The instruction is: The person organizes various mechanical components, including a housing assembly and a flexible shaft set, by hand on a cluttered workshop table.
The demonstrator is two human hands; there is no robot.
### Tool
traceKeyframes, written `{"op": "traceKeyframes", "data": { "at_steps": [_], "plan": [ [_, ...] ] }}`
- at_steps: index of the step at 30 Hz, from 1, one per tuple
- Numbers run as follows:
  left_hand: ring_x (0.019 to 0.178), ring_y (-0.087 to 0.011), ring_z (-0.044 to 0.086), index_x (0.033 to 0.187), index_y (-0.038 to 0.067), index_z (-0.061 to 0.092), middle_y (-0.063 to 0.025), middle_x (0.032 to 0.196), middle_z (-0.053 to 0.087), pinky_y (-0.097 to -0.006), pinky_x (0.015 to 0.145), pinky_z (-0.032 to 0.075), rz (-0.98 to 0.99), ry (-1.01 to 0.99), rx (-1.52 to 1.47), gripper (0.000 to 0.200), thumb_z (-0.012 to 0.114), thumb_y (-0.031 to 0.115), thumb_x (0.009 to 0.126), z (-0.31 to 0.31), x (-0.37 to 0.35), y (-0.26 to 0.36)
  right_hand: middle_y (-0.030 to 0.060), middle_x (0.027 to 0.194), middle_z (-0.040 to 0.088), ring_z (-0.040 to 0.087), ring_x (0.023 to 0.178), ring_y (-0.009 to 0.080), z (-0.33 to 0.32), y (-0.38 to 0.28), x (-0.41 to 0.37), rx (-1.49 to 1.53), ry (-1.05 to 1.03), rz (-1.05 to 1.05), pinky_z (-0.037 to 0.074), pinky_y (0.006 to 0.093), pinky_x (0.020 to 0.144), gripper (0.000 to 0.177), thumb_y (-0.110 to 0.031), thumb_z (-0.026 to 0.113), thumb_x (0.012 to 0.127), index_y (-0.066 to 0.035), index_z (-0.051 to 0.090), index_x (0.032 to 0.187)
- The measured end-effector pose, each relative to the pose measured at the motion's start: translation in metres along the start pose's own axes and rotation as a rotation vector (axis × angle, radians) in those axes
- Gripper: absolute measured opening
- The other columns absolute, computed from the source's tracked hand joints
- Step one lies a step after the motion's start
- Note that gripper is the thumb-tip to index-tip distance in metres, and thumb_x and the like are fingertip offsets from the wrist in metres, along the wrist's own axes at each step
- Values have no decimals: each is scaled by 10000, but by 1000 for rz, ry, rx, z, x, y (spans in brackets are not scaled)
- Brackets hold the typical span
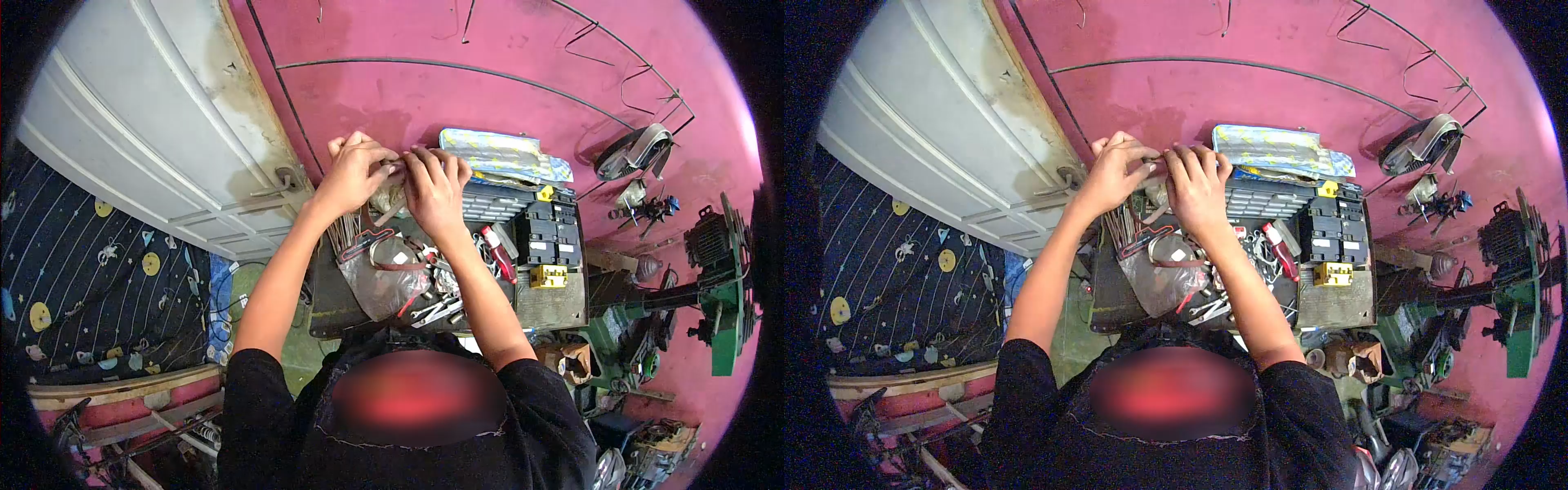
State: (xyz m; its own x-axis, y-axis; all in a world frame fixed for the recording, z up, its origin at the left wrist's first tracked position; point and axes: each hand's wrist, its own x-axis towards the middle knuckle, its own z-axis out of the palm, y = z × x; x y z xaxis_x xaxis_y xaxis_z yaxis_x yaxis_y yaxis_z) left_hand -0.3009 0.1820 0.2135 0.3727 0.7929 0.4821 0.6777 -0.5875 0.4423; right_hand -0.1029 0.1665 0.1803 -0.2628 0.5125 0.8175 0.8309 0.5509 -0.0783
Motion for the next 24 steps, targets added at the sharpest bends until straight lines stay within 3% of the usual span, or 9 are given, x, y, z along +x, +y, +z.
{"op": "traceKeyframes", "data": {
  "at_steps": [10, 17, 20, 24],
  "plan": [
    [1100, -236, 600, 1136, 136, 793, -38, 1045, 757, -445, 1037, 316, 6, 7, -3, 304, 806, 234, 849, -8, 3, 8, 35, 990, 686, 614, 1094, 257, -5, 8, 10, -21, -62, -76, 341, 503, 1064, 331, -131, 747, 798, -112, 753, 1128],
    [1106, -220, 599, 1057, 123, 828, -19, 967, 738, -533, 1057, 313, 153, 243, 324, 207, 773, 198, 872, 0, 1, 9, 27, 985, 688, 611, 1078, 255, -8, 8, 14, -4, -60, -62, 354, 477, 1036, 284, -161, 777, 828, -133, 765, 1111],
    [1101, -215, 600, 1051, 133, 836, -6, 940, 740, -535, 1048, 318, 123, 276, 424, 204, 782, 188, 862, 0, -3, 1, 13, 1053, 700, 609, 1071, 255, -1, 14, -5, 54, 67, 5, 349, 475, 1011, 290, -242, 787, 882, -143, 750, 1152],
    [1097, -209, 606, 1048, 144, 830, 4, 928, 752, -527, 1038, 322, 58, 253, 501, 207, 795, 183, 847, -1, -9, -12, 54, 1062, 677, 585, 1121, 290, 14, 22, -73, 53, -94, 94, 356, 512, 1022, 321, -170, 754, 842, -120, 739, 1158]
  ]
}}
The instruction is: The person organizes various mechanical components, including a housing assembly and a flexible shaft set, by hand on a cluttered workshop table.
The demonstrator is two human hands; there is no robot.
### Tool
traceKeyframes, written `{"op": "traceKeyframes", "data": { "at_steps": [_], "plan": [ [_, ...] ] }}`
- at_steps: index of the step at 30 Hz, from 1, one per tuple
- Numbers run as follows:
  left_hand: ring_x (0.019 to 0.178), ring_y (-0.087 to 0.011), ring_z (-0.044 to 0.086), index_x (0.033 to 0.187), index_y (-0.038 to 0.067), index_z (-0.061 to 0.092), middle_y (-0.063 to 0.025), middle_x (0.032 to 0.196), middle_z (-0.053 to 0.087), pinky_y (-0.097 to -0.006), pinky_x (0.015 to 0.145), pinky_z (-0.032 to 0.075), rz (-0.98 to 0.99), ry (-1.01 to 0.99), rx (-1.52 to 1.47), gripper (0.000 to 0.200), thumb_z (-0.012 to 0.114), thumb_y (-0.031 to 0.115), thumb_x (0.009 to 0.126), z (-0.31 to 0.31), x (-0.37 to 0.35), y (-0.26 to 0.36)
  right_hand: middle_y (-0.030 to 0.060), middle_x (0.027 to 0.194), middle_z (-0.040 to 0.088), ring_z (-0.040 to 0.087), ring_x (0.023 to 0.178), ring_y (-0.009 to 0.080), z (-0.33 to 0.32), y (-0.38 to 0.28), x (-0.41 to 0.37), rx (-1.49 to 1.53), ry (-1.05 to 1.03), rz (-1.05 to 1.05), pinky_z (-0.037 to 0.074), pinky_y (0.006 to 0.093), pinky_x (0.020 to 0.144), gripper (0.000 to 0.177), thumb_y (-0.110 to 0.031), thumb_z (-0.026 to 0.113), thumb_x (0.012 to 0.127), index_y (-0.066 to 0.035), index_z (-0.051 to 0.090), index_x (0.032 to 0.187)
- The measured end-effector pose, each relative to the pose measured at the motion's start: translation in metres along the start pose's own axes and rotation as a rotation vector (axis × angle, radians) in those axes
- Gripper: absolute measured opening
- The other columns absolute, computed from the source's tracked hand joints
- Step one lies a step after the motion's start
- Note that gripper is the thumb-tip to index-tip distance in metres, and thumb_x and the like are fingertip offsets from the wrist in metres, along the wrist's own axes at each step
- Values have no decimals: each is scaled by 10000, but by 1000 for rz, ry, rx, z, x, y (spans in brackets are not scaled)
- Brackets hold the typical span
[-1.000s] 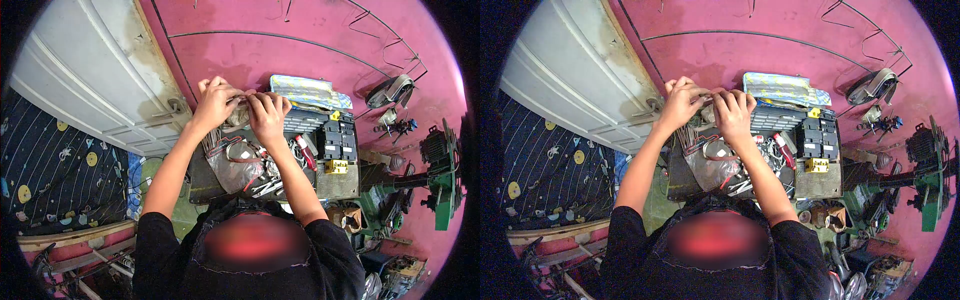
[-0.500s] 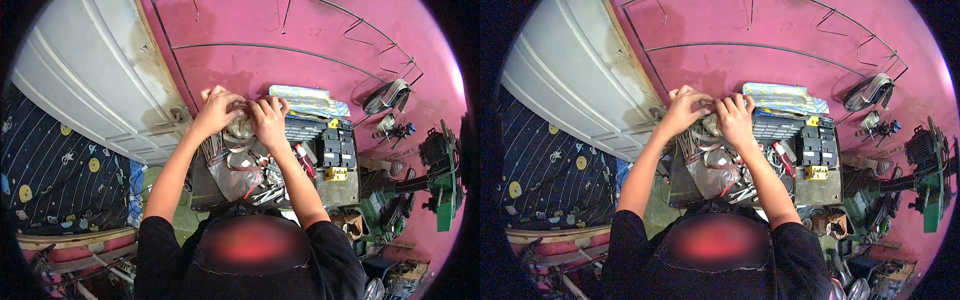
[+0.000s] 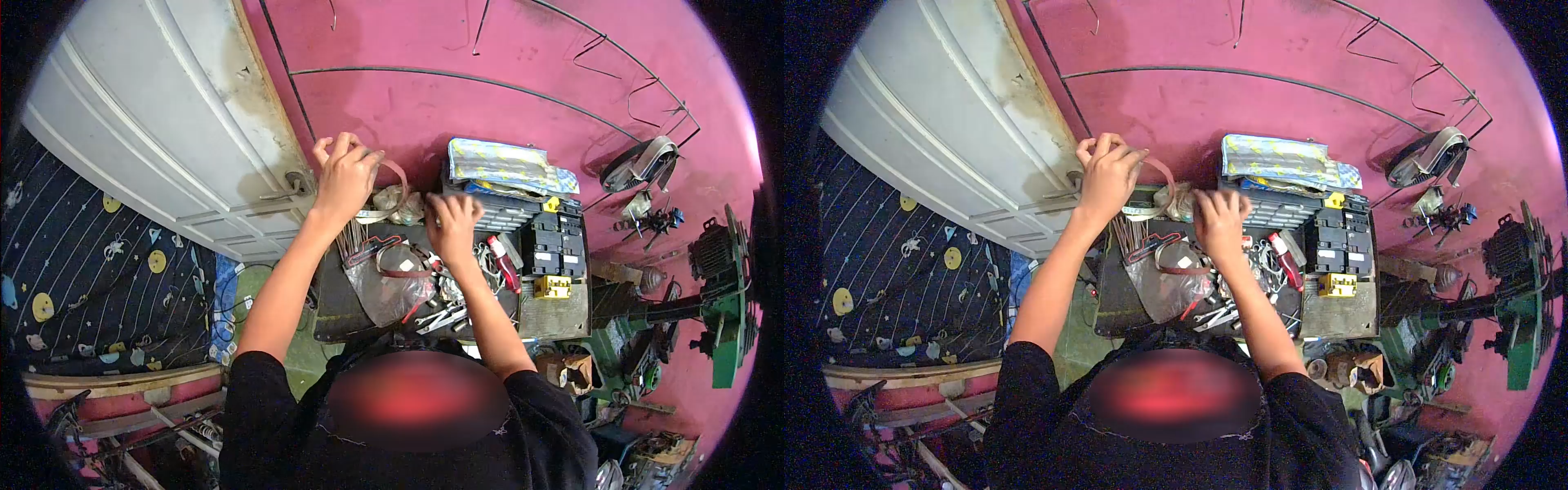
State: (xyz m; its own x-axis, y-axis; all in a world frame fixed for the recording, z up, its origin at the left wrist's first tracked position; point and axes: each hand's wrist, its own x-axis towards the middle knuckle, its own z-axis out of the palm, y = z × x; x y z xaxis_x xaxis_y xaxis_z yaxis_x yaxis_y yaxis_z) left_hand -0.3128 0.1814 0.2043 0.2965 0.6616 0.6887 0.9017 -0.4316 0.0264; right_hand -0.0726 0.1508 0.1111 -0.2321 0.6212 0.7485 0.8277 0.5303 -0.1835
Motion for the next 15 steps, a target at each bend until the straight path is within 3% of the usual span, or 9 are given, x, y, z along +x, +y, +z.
{"op": "traceKeyframes", "data": {
  "at_steps": [4, 9, 15],
  "plan": [
    [1074, -217, 614, 985, 116, 814, -21, 866, 730, -568, 1054, 322, -34, 64, -79, 146, 777, 155, 849, 2, 0, -5, 91, 1004, 670, 573, 1118, 314, 36, 4, -84, -69, -530, -42, 384, 564, 1031, 129, -173, 682, 864, -82, 707, 952],
    [1085, -209, 623, 952, 125, 801, -26, 864, 750, -571, 1048, 315, -18, 86, -65, 119, 787, 154, 837, 2, 8, -7, 56, 1074, 720, 576, 1204, 293, 69, 1, -152, -96, -653, -115, 387, 565, 1043, 171, -189, 615, 922, -128, 755, 999],
    [1114, -212, 620, 950, 125, 802, -17, 934, 766, -524, 1045, 319, -52, 64, -13, 152, 814, 191, 814, -10, 22, -8, 35, 1123, 722, 567, 1216, 293, 77, 14, -165, -68, -783, -192, 390, 574, 1043, 221, -194, 626, 912, -155, 765, 1080]
  ]
}}
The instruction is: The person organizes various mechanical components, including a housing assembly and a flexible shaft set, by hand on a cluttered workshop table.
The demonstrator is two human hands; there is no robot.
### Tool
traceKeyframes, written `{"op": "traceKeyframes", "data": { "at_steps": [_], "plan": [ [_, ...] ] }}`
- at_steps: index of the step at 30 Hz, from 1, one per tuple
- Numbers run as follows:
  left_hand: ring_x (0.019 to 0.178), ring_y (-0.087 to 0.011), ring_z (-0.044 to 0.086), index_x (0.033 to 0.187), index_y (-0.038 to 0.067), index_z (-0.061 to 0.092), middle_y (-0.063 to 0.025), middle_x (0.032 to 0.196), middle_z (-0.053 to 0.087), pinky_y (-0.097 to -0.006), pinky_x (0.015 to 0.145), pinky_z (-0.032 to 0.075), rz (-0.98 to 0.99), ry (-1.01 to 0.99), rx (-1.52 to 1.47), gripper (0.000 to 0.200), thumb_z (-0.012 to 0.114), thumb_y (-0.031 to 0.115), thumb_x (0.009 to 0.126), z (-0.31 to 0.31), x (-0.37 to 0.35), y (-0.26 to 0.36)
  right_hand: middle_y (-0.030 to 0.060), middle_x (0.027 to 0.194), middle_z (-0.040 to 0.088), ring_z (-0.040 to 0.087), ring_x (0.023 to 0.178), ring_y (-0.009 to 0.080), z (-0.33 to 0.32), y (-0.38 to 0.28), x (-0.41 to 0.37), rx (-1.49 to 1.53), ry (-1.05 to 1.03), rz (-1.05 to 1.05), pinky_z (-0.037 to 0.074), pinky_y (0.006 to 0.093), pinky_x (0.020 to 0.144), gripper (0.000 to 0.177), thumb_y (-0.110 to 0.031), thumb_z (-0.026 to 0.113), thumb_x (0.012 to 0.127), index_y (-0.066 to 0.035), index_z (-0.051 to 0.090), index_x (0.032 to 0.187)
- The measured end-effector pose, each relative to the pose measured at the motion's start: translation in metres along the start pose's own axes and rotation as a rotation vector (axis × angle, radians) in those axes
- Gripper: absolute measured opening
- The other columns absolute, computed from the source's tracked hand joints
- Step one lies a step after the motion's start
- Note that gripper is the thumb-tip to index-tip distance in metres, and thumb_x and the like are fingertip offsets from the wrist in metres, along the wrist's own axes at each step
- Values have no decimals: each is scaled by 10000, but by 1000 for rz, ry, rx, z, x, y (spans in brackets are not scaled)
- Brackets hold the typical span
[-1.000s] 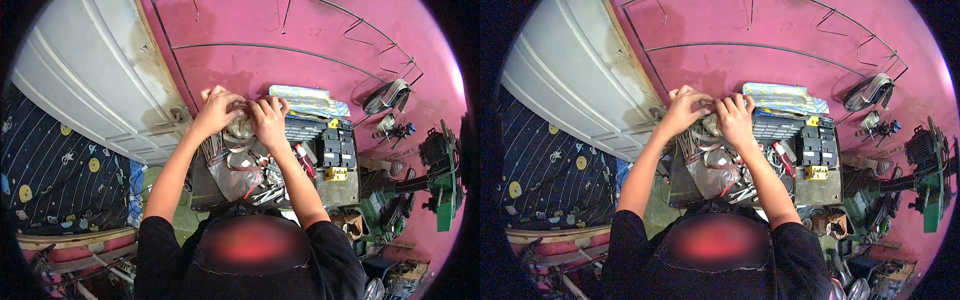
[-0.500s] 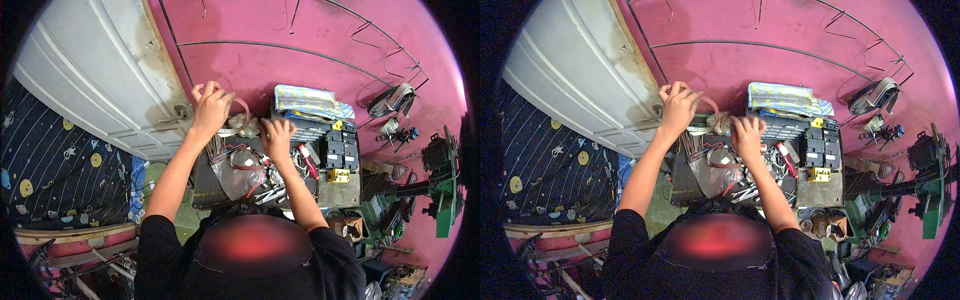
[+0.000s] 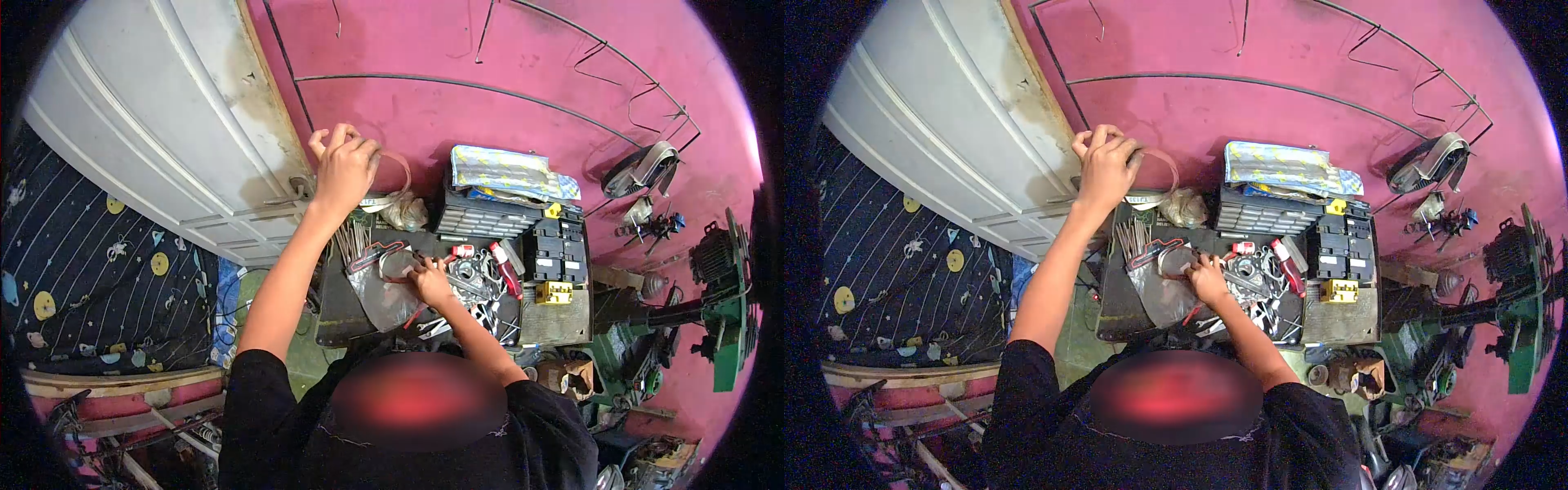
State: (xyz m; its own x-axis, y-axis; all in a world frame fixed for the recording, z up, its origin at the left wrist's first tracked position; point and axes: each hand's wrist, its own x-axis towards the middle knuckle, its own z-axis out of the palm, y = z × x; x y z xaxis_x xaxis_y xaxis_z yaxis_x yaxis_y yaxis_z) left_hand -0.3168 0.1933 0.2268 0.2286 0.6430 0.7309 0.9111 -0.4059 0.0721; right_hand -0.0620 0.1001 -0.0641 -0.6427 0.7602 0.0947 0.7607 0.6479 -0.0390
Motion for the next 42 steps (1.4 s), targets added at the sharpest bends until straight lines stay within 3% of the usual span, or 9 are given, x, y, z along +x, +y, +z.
{"op": "traceKeyframes", "data": {
  "at_steps": [2, 8, 12, 14, 16, 19, 22, 31, 42],
  "plan": [
    [1112, -214, 619, 944, 122, 803, -22, 930, 763, -522, 1044, 317, -2, -3, 8, 149, 814, 195, 815, -1, 5, -3, 35, 1124, 719, 569, 1216, 291, -2, 0, -2, 28, -34, -20, 388, 577, 1048, 218, -186, 621, 913, -153, 767, 1071],
    [1089, -220, 623, 919, 122, 802, -30, 883, 764, -571, 1063, 310, -10, 22, -40, 107, 806, 179, 828, -3, 19, -4, 47, 1114, 706, 585, 1176, 299, -13, -1, 0, 6, 133, -36, 390, 548, 1042, 209, -185, 623, 902, -142, 764, 1051],
    [1090, -223, 621, 918, 128, 807, -33, 889, 766, -567, 1058, 310, -49, -1, -50, 107, 805, 198, 838, -6, 21, 1, 63, 1023, 682, 588, 1136, 309, -57, 1, 8, 1, 147, -3, 393, 543, 1045, 223, -182, 650, 881, -132, 764, 1066],
    [1092, -223, 620, 916, 133, 810, -37, 886, 766, -561, 1059, 308, -75, -3, -60, 108, 807, 206, 836, -3, 22, 1, 66, 1007, 668, 578, 1142, 293, -78, 3, 12, 17, 282, 44, 388, 551, 1074, 142, -171, 633, 920, -101, 746, 969],
    [1094, -223, 618, 914, 139, 812, -40, 883, 766, -555, 1059, 306, -98, -3, -72, 109, 808, 214, 835, 0, 25, 2, 75, 1010, 659, 574, 1142, 298, -105, 6, 18, 54, 313, 59, 382, 561, 1081, 142, -173, 655, 911, -81, 731, 988],
    [1089, -223, 616, 907, 147, 814, -39, 867, 764, -529, 1047, 301, -112, -5, -85, 111, 815, 227, 831, 1, 29, 4, 70, 1009, 661, 591, 1118, 297, -140, 12, 28, -5, 407, 62, 366, 541, 1071, 319, -151, 706, 856, -91, 727, 1169],
    [1082, -224, 614, 907, 148, 812, -35, 855, 762, -509, 1031, 295, -124, 2, -113, 116, 819, 235, 830, -1, 35, 8, 75, 1030, 672, 597, 1135, 296, -173, 16, 35, -5, 487, 86, 357, 542, 1075, 336, -118, 699, 835, -95, 724, 1170],
    [1072, -228, 619, 920, 149, 811, -33, 842, 759, -506, 1022, 293, -105, -14, -172, 135, 831, 236, 818, -1, 41, 21, 23, 941, 658, 612, 1114, 262, -256, 19, 63, -57, 751, 51, 334, 522, 1081, 234, -122, 737, 788, -141, 749, 1021],
    [1068, -209, 623, 981, 186, 840, -7, 899, 766, -467, 1023, 283, -127, -61, -399, 202, 860, 310, 824, -12, 46, 44, 19, 939, 656, 609, 1080, 261, -296, 25, 103, -104, 930, 33, 326, 516, 1068, 253, -118, 772, 771, -125, 719, 1018]
  ]
}}
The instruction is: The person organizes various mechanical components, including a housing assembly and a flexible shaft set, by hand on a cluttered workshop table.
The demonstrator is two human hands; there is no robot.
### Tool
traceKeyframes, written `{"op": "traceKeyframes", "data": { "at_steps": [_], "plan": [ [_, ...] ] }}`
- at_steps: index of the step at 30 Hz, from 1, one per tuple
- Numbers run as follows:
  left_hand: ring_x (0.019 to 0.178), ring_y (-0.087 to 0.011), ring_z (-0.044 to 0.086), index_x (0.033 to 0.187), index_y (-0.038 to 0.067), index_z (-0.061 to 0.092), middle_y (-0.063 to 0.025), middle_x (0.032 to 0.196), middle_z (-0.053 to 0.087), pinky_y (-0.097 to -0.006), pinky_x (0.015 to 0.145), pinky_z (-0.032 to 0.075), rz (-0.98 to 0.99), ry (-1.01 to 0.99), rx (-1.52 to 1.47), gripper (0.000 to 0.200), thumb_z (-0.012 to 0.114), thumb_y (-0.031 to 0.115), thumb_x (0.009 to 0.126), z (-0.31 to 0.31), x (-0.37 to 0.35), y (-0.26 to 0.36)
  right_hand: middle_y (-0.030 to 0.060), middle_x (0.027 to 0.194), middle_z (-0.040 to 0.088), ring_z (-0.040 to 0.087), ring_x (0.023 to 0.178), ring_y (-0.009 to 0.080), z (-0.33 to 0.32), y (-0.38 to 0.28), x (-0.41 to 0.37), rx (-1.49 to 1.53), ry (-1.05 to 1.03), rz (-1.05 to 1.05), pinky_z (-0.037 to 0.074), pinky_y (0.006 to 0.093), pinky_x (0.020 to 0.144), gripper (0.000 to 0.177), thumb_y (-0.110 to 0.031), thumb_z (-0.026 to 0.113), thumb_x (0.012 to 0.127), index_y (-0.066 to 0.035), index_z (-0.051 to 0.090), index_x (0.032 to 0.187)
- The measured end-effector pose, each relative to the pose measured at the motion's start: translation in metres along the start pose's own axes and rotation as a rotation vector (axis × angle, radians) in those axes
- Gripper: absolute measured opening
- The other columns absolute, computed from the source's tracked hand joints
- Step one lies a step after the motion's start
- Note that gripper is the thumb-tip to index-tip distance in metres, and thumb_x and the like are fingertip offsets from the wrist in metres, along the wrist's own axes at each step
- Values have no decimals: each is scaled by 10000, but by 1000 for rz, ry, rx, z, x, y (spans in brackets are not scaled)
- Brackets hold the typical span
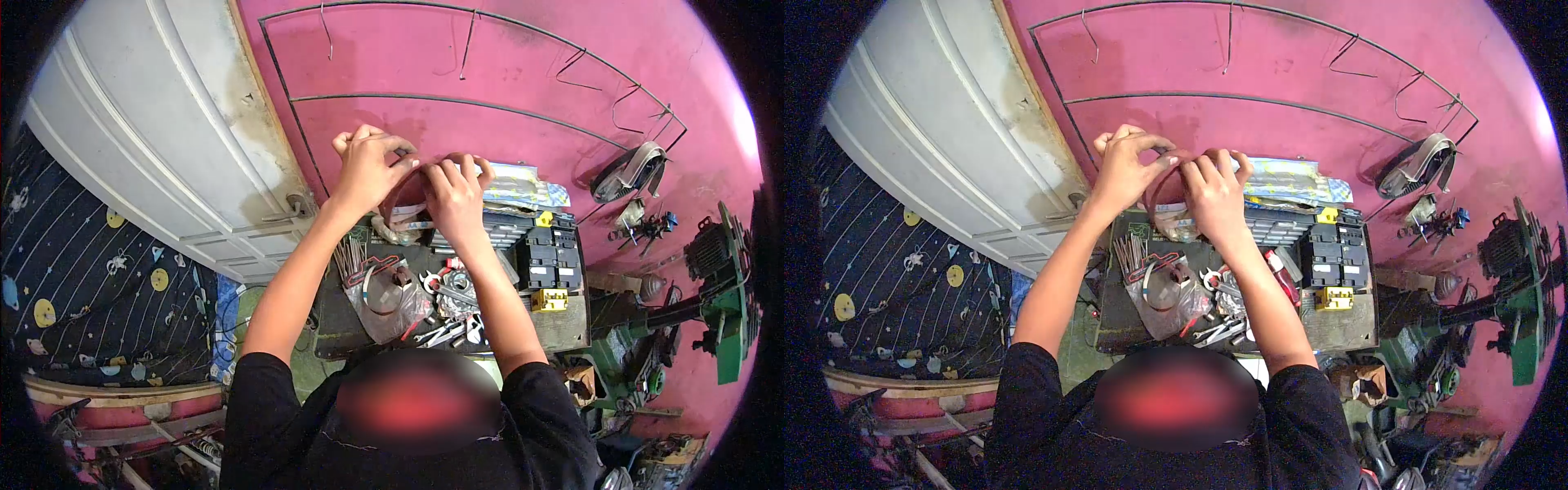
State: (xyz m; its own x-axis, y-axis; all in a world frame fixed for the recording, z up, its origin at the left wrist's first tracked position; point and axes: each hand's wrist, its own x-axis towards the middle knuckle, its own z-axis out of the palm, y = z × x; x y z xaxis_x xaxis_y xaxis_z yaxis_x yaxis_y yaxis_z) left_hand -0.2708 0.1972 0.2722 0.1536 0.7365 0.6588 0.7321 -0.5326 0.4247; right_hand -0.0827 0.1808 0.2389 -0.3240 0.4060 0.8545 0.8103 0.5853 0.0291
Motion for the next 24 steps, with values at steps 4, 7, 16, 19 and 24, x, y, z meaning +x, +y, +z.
{"op": "traceKeyframes", "data": {
  "at_steps": [4, 7, 16, 19, 24],
  "plan": [
    [1084, -205, 616, 1013, 178, 842, -10, 942, 776, -459, 1028, 278, 4, -66, -50, 212, 851, 305, 843, -4, -2, 1, 14, 898, 657, 623, 1031, 260, 2, -3, 4, -35, 62, 49, 331, 501, 1043, 246, -133, 783, 771, -130, 713, 1007],
    [1096, -202, 612, 1019, 164, 841, -9, 956, 782, -455, 1034, 275, 68, -79, -85, 215, 844, 296, 850, -6, -3, 2, 30, 874, 644, 634, 1018, 237, 2, -5, 8, -57, 97, 54, 324, 514, 1065, 169, -168, 743, 808, -127, 689, 963],
    [1077, -198, 629, 1011, 161, 845, -11, 936, 782, -474, 1060, 294, 190, -13, 147, 208, 826, 185, 805, -15, -1, 5, 18, 868, 643, 620, 976, 238, 3, -11, 15, -61, 168, 62, 330, 489, 1026, 168, -228, 792, 868, -127, 688, 953],
    [1094, -216, 630, 952, 125, 843, -41, 895, 779, -581, 1055, 304, 204, 89, 253, 155, 792, 143, 807, -17, 1, 0, 12, 929, 678, 612, 992, 237, 6, -16, 5, -74, 206, 82, 319, 481, 1025, 189, -223, 787, 864, -124, 708, 1005],
    [1099, -216, 628, 949, 130, 846, -42, 893, 780, -578, 1061, 307, 190, 144, 344, 153, 790, 146, 807, -29, 7, -15, 23, 1028, 715, 587, 1053, 271, 22, -23, -67, 14, 75, 158, 313, 475, 1002, 216, -163, 781, 848, -125, 718, 1051]
  ]
}}
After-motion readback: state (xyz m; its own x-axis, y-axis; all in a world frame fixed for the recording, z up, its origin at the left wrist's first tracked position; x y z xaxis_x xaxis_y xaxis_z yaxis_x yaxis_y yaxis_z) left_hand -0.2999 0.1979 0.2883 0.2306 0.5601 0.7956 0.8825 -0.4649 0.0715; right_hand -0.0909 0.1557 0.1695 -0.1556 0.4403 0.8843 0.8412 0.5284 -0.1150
